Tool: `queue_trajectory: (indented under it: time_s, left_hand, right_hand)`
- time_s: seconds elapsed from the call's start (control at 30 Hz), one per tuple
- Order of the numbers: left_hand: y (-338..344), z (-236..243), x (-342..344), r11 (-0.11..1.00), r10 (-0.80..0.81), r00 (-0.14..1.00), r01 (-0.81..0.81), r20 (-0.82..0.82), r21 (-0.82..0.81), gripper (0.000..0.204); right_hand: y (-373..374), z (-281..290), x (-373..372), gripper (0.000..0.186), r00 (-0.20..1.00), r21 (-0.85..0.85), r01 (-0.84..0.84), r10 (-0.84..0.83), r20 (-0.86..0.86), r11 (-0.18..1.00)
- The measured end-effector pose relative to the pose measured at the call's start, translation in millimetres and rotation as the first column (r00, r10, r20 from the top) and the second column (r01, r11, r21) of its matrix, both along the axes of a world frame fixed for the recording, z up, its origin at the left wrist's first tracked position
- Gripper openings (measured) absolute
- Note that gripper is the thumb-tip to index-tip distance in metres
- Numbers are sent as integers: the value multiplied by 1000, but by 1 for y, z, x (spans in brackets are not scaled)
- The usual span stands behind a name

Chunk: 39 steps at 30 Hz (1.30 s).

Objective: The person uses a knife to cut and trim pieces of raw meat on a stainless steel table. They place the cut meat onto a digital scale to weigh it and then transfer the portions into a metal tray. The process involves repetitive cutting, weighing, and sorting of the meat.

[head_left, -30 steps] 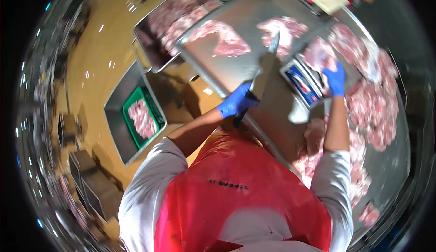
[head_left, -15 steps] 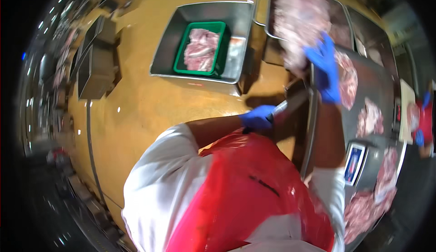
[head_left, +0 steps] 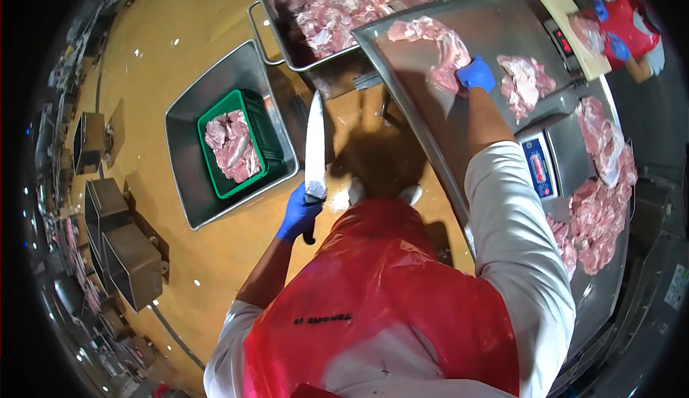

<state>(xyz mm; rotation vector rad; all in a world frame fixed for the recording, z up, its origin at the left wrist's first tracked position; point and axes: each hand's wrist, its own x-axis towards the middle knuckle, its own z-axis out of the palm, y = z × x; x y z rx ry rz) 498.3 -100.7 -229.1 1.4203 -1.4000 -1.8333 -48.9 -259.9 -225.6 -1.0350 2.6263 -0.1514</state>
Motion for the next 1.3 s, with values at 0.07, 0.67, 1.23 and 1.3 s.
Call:
queue_trajectory:
  time_s: [0.07,0.67,1.23,1.3]
  left_hand:
    - [-10,9,-32,997,-80,997,80,-5,2,35]
    - [-61,54,-217,997,30,956,-50,-290,-60,45]
    - [-66,88,-346,965,-263,896,237,-357,-117,47]
    - [-56,85,-359,941,-339,872,311,-354,-134,46]
  right_hand:
    - [19,-4,-14,72,995,-27,14,-12,96,1000]
    - [58,-44,-27,32,-123,-307,530,430,894,790]
    - [273,182,-199,72,823,-690,-36,413,390,723]
    - [301,179,-219,67,898,-707,-131,385,212,695]
